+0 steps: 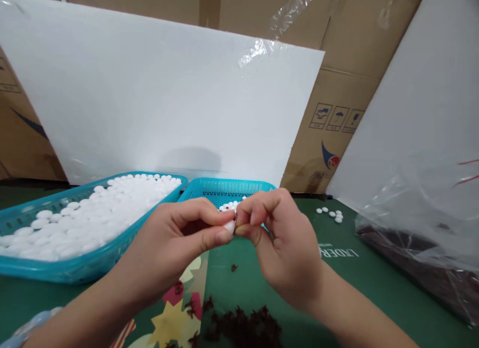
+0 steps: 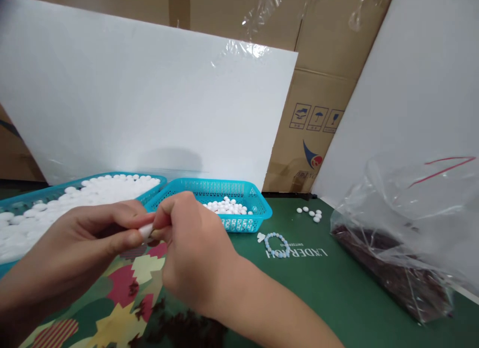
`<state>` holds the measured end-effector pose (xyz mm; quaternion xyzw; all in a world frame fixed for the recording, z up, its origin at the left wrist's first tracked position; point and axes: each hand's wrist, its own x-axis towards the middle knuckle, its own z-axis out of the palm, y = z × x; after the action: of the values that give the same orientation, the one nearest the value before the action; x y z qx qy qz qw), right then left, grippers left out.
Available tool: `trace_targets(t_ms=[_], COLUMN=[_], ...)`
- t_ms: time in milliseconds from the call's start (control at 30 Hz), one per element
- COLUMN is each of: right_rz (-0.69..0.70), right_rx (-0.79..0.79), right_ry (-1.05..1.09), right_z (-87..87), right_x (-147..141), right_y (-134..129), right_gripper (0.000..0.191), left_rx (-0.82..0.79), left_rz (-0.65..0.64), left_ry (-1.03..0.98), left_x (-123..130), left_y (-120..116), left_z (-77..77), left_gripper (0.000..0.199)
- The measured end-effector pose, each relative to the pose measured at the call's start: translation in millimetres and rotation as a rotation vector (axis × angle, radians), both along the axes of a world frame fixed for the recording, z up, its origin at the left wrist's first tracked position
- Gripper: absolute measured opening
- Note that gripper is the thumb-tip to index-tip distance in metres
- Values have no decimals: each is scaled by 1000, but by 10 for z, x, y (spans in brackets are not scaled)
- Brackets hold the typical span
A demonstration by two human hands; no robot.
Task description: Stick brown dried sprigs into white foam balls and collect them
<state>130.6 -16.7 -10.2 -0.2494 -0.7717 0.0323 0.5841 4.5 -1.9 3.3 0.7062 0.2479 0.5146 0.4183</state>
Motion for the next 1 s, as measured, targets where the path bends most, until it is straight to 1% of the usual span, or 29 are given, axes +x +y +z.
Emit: trace_targets(t_ms=[67,100,133,200,267,300,367,533,567,633,733,867,1000], right_rz=[-5,34,105,292,445,478,499,608,609,565,505,543,528], right_rx=[2,-23,-66,-164,-241,-253,-267,-378,-379,-335,-290,-364,-376], right_ry=[-8,-14,-19,-29,-30,-27,-20,20,12,-14,7,82,156], right_z=[8,16,28,55,81,90,103,121,128,148,179,197,197], right_x=[6,14,26,55,85,98,118,132,130,123,106,98,90], right_y=[16,21,24,21,1,-14,-50,-115,-116,-109,-93,-97,-99], right_gripper=[20,20,19,19,20,20,19,19,19,20,21,20,19], left_rx=[-36,-64,-103,-175,-215,-227,-235,-191,-184,-183,-223,-253,-224], left_rz=[-15,-42,-76,-173,-256,-287,-340,-381,-381,-384,-366,-409,-406], left_ry=[3,13,28,54,50,30,-25,-118,-131,-156,-187,-175,-218], left_x=[-13,-23,-35,-62,-87,-97,-114,-130,-129,-120,-98,-84,-82], left_y=[4,4,2,-5,-10,-10,-1,25,23,15,6,8,6], left_z=[23,42,64,109,138,142,130,79,75,73,72,50,28], left_gripper=[11,11,11,13,16,18,20,11,10,11,13,14,16])
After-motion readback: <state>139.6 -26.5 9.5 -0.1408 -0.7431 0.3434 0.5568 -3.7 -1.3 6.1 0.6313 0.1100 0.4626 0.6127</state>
